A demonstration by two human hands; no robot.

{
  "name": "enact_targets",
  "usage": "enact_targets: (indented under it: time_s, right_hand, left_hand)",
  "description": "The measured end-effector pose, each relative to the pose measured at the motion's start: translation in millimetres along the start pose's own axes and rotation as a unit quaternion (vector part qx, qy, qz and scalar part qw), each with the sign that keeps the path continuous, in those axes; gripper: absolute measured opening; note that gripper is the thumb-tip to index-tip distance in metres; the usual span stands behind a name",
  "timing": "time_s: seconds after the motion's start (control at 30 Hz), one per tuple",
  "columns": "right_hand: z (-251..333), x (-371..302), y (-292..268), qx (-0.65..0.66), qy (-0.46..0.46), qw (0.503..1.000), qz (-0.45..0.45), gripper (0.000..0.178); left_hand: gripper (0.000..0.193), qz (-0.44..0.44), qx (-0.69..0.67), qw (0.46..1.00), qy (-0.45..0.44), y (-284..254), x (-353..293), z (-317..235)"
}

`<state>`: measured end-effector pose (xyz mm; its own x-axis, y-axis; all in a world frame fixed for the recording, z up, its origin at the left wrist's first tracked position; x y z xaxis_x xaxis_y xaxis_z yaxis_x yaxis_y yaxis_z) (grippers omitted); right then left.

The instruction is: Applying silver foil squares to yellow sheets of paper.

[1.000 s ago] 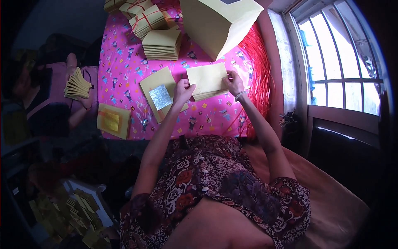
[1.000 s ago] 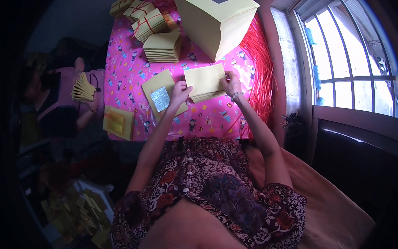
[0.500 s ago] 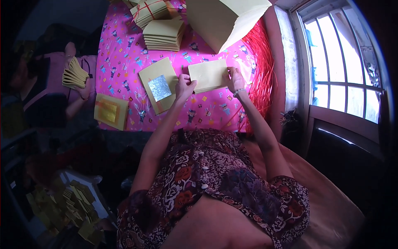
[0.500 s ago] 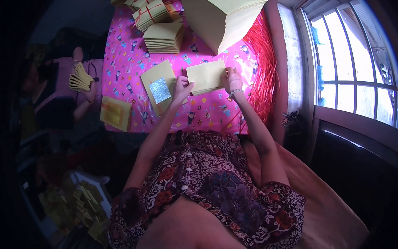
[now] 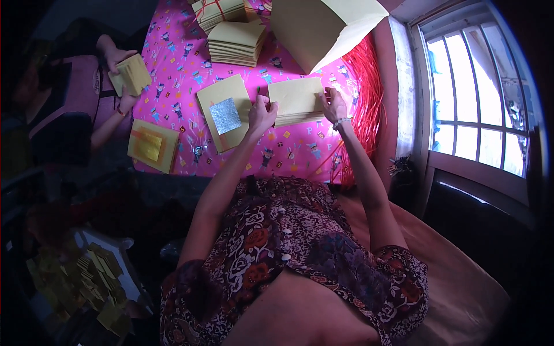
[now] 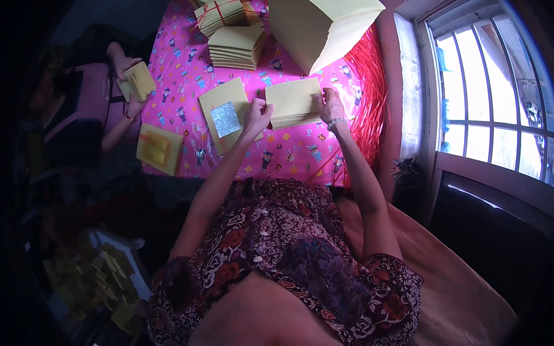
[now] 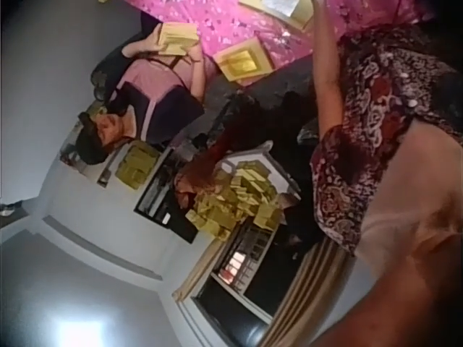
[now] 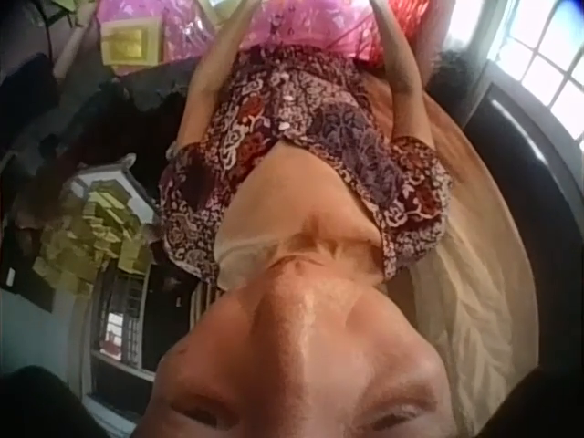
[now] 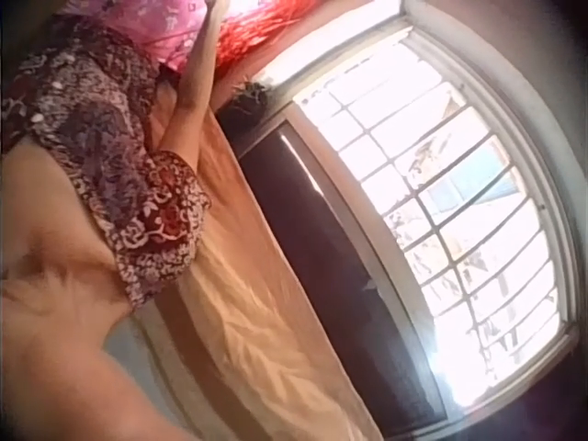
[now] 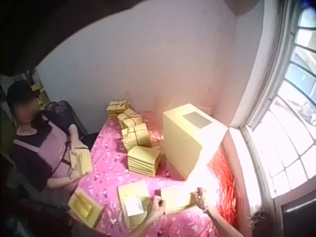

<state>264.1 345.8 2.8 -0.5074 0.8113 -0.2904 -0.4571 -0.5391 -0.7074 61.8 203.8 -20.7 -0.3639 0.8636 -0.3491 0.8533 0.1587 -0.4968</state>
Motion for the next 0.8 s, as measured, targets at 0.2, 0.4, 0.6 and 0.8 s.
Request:
enact_targets:
  time_s: [0.2, 0.4, 0.6, 0.8]
  right_hand:
    - [53, -17, -30, -0.063, -0.117, 0.981, -0.145, 0.033]
    - [145, -37, -11, -0.024, -0.288, 0.957, 0.010, 0.018]
    - [161, -60, 113, -0.234, -0.381, 0.874, 0.192, 0.019]
    - [144, -64, 176, -0.365, -0.370, 0.831, 0.197, 0.018]
  left_hand:
    - [0.040, -0.013, -0.019, 0.999, -0.031, -11, -5, -10]
    - [0.027, -0.055, -0.114, 0.991, 0.039, -49, -18, 26]
    - [0.016, -0.138, -0.058, 0.983, 0.105, -102, -64, 84]
    - [0.018, -0.087, -0.031, 0.994, 0.056, -120, -91, 109]
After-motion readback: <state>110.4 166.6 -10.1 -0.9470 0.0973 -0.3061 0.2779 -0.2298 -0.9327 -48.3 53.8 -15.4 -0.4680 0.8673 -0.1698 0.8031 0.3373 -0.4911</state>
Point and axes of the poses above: each hand's wrist, its own x-axis towards the middle knuckle, its own y-axis out of the palm, z = x × y, the point moved 3 cm from there along x, towards the middle knuckle, and after that the axes turned 14 degrees about z, right-handed, at the moved point
